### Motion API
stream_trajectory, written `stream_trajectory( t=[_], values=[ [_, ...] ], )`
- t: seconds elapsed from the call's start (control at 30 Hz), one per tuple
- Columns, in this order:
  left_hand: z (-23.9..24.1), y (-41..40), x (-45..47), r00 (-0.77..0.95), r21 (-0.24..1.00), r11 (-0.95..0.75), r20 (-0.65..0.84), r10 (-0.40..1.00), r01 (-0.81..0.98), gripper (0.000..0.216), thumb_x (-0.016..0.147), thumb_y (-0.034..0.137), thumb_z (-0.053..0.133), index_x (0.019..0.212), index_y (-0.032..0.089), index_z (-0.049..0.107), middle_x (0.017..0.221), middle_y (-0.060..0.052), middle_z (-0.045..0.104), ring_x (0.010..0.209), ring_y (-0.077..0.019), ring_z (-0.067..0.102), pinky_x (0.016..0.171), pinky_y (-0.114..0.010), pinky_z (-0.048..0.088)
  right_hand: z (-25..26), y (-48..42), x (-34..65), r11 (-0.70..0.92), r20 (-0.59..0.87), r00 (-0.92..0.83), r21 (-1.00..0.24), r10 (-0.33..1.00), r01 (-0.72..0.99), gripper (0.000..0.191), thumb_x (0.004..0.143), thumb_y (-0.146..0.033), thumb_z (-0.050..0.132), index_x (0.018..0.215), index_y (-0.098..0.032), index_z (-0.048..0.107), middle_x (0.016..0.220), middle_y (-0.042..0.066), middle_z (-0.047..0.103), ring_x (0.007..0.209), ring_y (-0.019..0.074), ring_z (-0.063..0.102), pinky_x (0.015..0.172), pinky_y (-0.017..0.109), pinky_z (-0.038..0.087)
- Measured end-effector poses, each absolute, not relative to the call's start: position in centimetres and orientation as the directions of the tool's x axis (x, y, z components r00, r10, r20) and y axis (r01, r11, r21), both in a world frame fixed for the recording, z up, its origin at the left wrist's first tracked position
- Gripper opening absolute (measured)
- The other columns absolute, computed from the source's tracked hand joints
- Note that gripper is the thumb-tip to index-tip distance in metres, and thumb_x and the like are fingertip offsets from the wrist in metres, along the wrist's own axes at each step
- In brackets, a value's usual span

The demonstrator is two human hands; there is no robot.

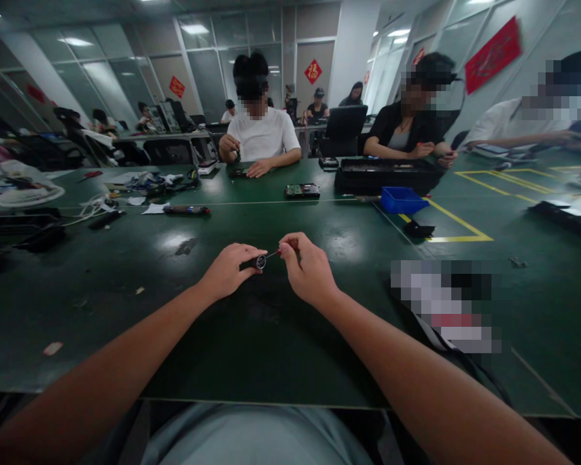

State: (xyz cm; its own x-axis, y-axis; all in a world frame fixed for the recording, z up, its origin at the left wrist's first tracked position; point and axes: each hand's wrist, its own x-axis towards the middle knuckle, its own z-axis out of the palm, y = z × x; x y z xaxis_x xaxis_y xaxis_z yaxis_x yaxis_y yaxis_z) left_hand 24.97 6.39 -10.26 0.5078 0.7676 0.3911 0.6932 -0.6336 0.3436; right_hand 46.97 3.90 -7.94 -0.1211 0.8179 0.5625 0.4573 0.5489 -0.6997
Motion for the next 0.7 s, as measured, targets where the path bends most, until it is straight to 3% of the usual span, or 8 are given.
stream_trajectory(
  t=[0.17, 0.43, 0.7],
  values=[
    [-10.37, 6.55, 24.98, 0.522, 0.324, -0.619, 0.341, 0.782, 0.715, 0.040, 0.088, 0.026, 0.069, 0.127, 0.025, 0.063, 0.120, -0.006, 0.067, 0.113, -0.0247, 0.058, 0.101, -0.046, 0.041, -7.91, 4.17, 47.11, 0.549, 0.585, -0.142, -0.610, 0.798, 0.572, 0.017, 0.098, -0.032, 0.045, 0.093, -0.021, 0.057, 0.078, 0.004, 0.068, 0.074, 0.0203, 0.067, 0.069, 0.033, 0.045],
    [-10.21, 6.36, 24.93, 0.485, 0.365, -0.573, 0.310, 0.818, 0.734, 0.040, 0.087, 0.027, 0.070, 0.127, 0.023, 0.063, 0.118, -0.005, 0.067, 0.109, -0.0242, 0.058, 0.098, -0.043, 0.044, -7.90, 4.05, 46.94, 0.553, 0.610, -0.095, -0.628, 0.787, 0.548, 0.016, 0.098, -0.032, 0.045, 0.094, -0.021, 0.057, 0.079, 0.004, 0.068, 0.073, 0.0189, 0.065, 0.069, 0.032, 0.045],
    [-10.08, 6.24, 25.12, 0.371, 0.543, -0.474, 0.295, 0.880, 0.693, 0.036, 0.087, 0.025, 0.070, 0.122, 0.022, 0.064, 0.120, -0.005, 0.065, 0.110, -0.0218, 0.059, 0.100, -0.038, 0.044, -7.93, 4.12, 47.11, 0.532, 0.608, -0.057, -0.642, 0.792, 0.551, 0.016, 0.098, -0.032, 0.046, 0.094, -0.021, 0.056, 0.080, 0.004, 0.069, 0.074, 0.0196, 0.066, 0.068, 0.032, 0.045]
  ],
)
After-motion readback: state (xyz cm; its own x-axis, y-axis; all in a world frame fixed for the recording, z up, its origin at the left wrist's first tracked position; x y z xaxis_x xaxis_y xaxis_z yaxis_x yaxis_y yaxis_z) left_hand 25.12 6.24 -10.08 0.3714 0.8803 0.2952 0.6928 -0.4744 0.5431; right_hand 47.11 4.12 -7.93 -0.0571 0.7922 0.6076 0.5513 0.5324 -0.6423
